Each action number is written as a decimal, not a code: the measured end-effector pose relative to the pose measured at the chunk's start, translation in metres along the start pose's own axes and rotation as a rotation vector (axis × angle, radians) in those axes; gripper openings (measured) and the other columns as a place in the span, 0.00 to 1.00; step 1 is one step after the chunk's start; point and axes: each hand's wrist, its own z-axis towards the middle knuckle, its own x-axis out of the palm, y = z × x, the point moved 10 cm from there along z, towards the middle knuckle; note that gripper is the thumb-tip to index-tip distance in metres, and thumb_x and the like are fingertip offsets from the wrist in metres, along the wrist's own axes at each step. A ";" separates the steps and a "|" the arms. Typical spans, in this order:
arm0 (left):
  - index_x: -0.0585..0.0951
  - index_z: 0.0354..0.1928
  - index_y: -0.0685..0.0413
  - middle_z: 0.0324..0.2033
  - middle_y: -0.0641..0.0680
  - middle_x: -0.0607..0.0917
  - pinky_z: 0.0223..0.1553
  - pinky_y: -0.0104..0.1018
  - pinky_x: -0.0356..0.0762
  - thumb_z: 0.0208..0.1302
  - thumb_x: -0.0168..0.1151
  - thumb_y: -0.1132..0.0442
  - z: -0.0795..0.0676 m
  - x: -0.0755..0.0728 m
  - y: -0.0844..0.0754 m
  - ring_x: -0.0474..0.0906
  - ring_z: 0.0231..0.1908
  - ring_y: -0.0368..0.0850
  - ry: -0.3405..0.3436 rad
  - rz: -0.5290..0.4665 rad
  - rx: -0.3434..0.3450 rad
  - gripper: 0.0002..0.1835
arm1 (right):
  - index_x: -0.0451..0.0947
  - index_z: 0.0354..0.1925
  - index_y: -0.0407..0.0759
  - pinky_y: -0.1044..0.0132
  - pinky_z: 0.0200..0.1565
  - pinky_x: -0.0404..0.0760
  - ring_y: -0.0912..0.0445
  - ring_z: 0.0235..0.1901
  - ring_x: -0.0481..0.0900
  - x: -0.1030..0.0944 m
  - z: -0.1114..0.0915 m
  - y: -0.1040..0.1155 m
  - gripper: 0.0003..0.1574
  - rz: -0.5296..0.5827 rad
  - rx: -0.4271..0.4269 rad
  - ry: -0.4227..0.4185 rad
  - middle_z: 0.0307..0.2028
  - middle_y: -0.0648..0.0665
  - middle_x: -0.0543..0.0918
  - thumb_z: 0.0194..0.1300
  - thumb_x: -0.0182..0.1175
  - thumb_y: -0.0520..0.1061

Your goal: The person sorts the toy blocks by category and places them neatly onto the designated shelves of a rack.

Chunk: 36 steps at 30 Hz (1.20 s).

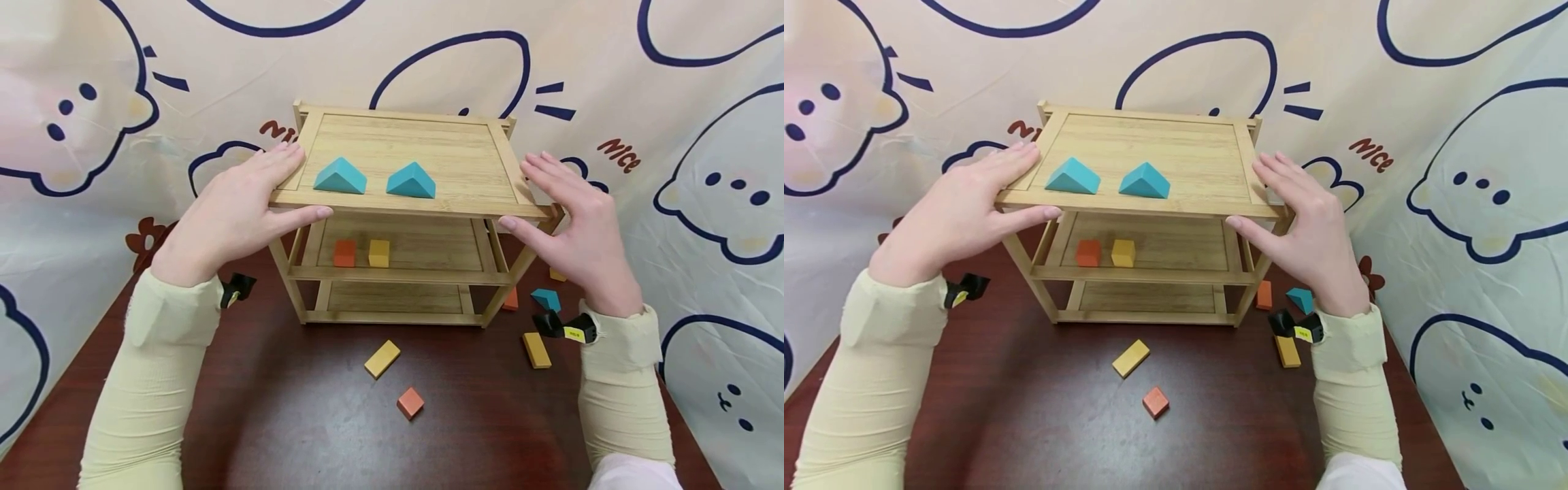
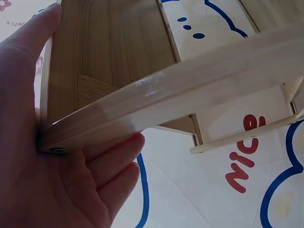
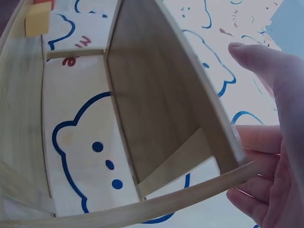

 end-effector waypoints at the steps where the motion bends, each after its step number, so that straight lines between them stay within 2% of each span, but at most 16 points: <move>1: 0.59 0.79 0.54 0.78 0.55 0.55 0.73 0.54 0.51 0.66 0.61 0.31 0.000 0.000 0.000 0.52 0.76 0.53 -0.001 0.000 0.000 0.51 | 0.78 0.66 0.47 0.58 0.69 0.63 0.57 0.70 0.67 -0.002 -0.001 0.003 0.45 -0.004 -0.010 -0.010 0.66 0.52 0.76 0.51 0.81 0.49; 6: 0.59 0.79 0.55 0.78 0.55 0.56 0.73 0.53 0.51 0.66 0.61 0.31 0.000 0.000 0.000 0.52 0.76 0.53 -0.010 -0.003 0.004 0.50 | 0.80 0.66 0.49 0.57 0.69 0.65 0.55 0.69 0.69 -0.013 -0.007 0.017 0.43 0.000 -0.056 -0.053 0.66 0.52 0.76 0.51 0.81 0.48; 9: 0.60 0.79 0.56 0.77 0.56 0.57 0.74 0.52 0.51 0.66 0.61 0.32 0.000 -0.001 -0.001 0.52 0.76 0.53 -0.018 -0.003 0.010 0.50 | 0.80 0.65 0.45 0.56 0.69 0.65 0.52 0.68 0.70 -0.018 -0.011 0.029 0.41 0.006 -0.108 -0.068 0.66 0.50 0.76 0.56 0.77 0.57; 12: 0.60 0.79 0.56 0.77 0.56 0.57 0.74 0.52 0.51 0.66 0.62 0.32 0.000 -0.002 -0.001 0.52 0.76 0.53 -0.021 -0.003 0.012 0.50 | 0.80 0.65 0.42 0.55 0.68 0.66 0.49 0.68 0.71 -0.019 -0.017 0.042 0.45 0.010 -0.147 -0.072 0.66 0.48 0.76 0.60 0.69 0.69; 14: 0.60 0.79 0.55 0.77 0.56 0.56 0.74 0.52 0.51 0.66 0.61 0.32 0.000 -0.002 -0.001 0.52 0.76 0.53 -0.018 -0.005 0.011 0.50 | 0.80 0.65 0.41 0.56 0.68 0.67 0.49 0.68 0.71 -0.020 -0.020 0.050 0.47 0.015 -0.160 -0.073 0.66 0.48 0.76 0.62 0.65 0.73; 22: 0.59 0.79 0.55 0.78 0.55 0.55 0.74 0.52 0.50 0.66 0.61 0.31 -0.001 0.000 0.000 0.52 0.76 0.53 -0.009 -0.010 0.001 0.51 | 0.80 0.61 0.33 0.56 0.67 0.68 0.44 0.64 0.75 -0.013 -0.032 0.081 0.45 0.098 -0.265 -0.048 0.63 0.40 0.79 0.65 0.65 0.68; 27: 0.60 0.79 0.56 0.77 0.56 0.57 0.74 0.51 0.51 0.66 0.62 0.32 -0.001 -0.001 -0.001 0.52 0.76 0.53 -0.020 -0.012 0.012 0.50 | 0.81 0.59 0.32 0.56 0.68 0.67 0.45 0.63 0.76 -0.002 -0.039 0.088 0.44 0.138 -0.285 0.005 0.62 0.38 0.80 0.66 0.65 0.68; 31: 0.59 0.79 0.55 0.77 0.55 0.56 0.74 0.52 0.51 0.65 0.61 0.32 -0.001 0.000 0.000 0.52 0.76 0.52 -0.016 -0.014 0.004 0.51 | 0.82 0.59 0.33 0.61 0.66 0.69 0.45 0.62 0.76 0.008 -0.044 0.091 0.42 0.175 -0.303 0.039 0.61 0.37 0.80 0.66 0.65 0.67; 36: 0.59 0.79 0.55 0.78 0.54 0.55 0.74 0.52 0.50 0.65 0.61 0.31 -0.001 0.000 0.000 0.51 0.76 0.52 -0.012 -0.019 -0.004 0.51 | 0.82 0.59 0.34 0.62 0.63 0.72 0.44 0.60 0.78 0.022 -0.051 0.095 0.38 0.258 -0.342 0.079 0.59 0.36 0.81 0.67 0.67 0.63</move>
